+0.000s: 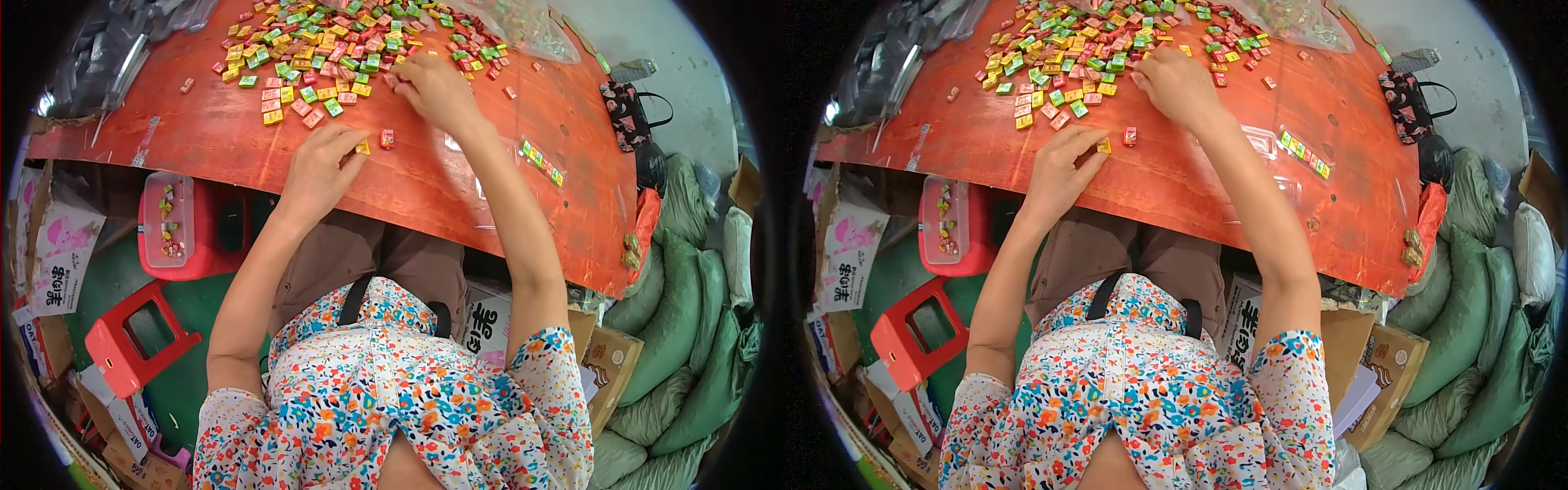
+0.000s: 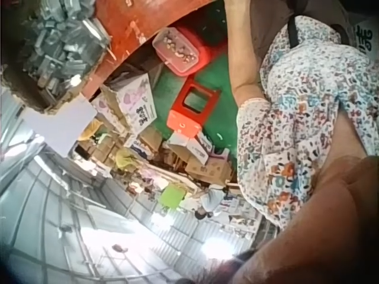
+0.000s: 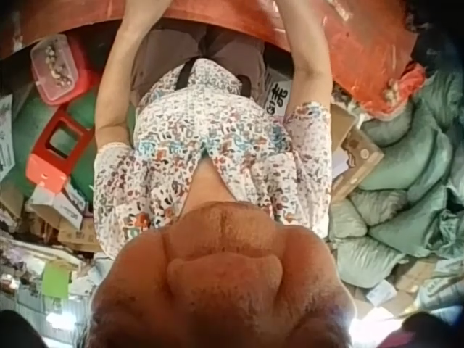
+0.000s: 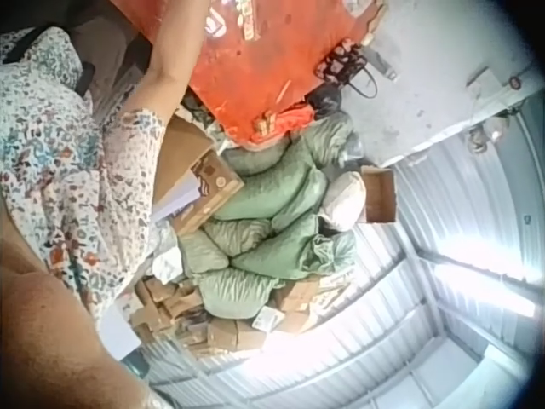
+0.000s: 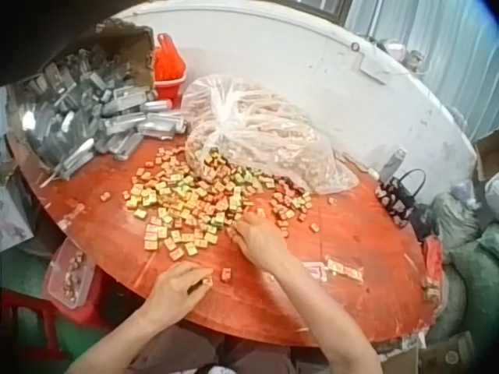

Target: Sorting small colorful plastic components and arranging them into clear plastic containers before packing them into a larger cardboard box.

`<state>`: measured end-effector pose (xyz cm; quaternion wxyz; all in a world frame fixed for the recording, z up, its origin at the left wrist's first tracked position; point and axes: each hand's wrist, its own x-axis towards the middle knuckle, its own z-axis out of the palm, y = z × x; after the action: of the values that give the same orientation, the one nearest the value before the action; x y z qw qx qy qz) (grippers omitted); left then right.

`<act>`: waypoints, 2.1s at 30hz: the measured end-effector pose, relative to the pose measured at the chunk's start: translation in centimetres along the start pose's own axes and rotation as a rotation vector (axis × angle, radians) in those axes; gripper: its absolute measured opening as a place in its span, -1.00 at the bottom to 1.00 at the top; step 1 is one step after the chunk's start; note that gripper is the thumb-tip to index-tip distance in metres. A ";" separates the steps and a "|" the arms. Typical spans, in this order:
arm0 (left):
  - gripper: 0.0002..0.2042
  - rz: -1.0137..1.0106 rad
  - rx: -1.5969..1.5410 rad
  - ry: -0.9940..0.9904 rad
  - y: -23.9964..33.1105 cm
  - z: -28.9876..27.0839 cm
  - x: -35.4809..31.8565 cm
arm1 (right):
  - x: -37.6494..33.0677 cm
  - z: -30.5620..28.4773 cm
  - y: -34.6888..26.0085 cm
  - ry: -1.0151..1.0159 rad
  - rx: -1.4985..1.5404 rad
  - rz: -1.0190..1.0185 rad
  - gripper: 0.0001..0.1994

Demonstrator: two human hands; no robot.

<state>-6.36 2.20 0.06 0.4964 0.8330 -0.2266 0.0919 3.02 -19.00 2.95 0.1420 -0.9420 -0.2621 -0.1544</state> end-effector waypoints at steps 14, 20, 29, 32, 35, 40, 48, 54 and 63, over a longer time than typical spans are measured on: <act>-0.75 0.123 0.259 0.048 -0.4 1.6 1.1 | -3.5 -1.3 -0.3 -0.152 0.067 -0.097 -0.78; -0.76 0.163 0.248 0.172 -1.3 0.8 2.6 | -3.6 -2.1 -0.7 -0.169 0.408 0.082 -0.74; -0.82 0.085 0.764 0.026 -2.1 2.0 8.6 | 0.5 0.5 1.6 -0.142 -0.066 0.132 -0.70; -0.85 0.049 0.841 0.035 -2.3 2.4 9.0 | -0.1 0.4 1.6 -0.087 -0.022 0.116 -0.71; -0.84 0.067 0.843 0.049 -2.4 2.4 8.9 | -1.7 -0.9 0.9 -0.065 0.077 0.122 -0.74; -0.88 0.206 0.845 -0.015 -2.7 2.1 8.6 | -5.2 -2.6 0.3 -0.147 0.139 0.051 -0.76; -0.81 0.156 0.514 -0.003 -0.2 -0.9 4.3 | -6.2 -2.9 -0.8 -0.134 0.163 -0.047 -0.70; -0.79 0.168 0.372 -0.080 -0.4 -0.3 2.3 | -1.7 -1.0 3.9 0.038 0.121 0.201 -0.73; -0.79 0.062 0.550 -0.038 -0.8 3.8 12.1 | 1.3 1.2 7.9 -0.101 -0.082 0.083 -0.80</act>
<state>4.35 -4.22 2.17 0.2444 0.9306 -0.2280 0.1493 8.60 -24.45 0.90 0.0959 -0.9637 -0.2230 -0.1111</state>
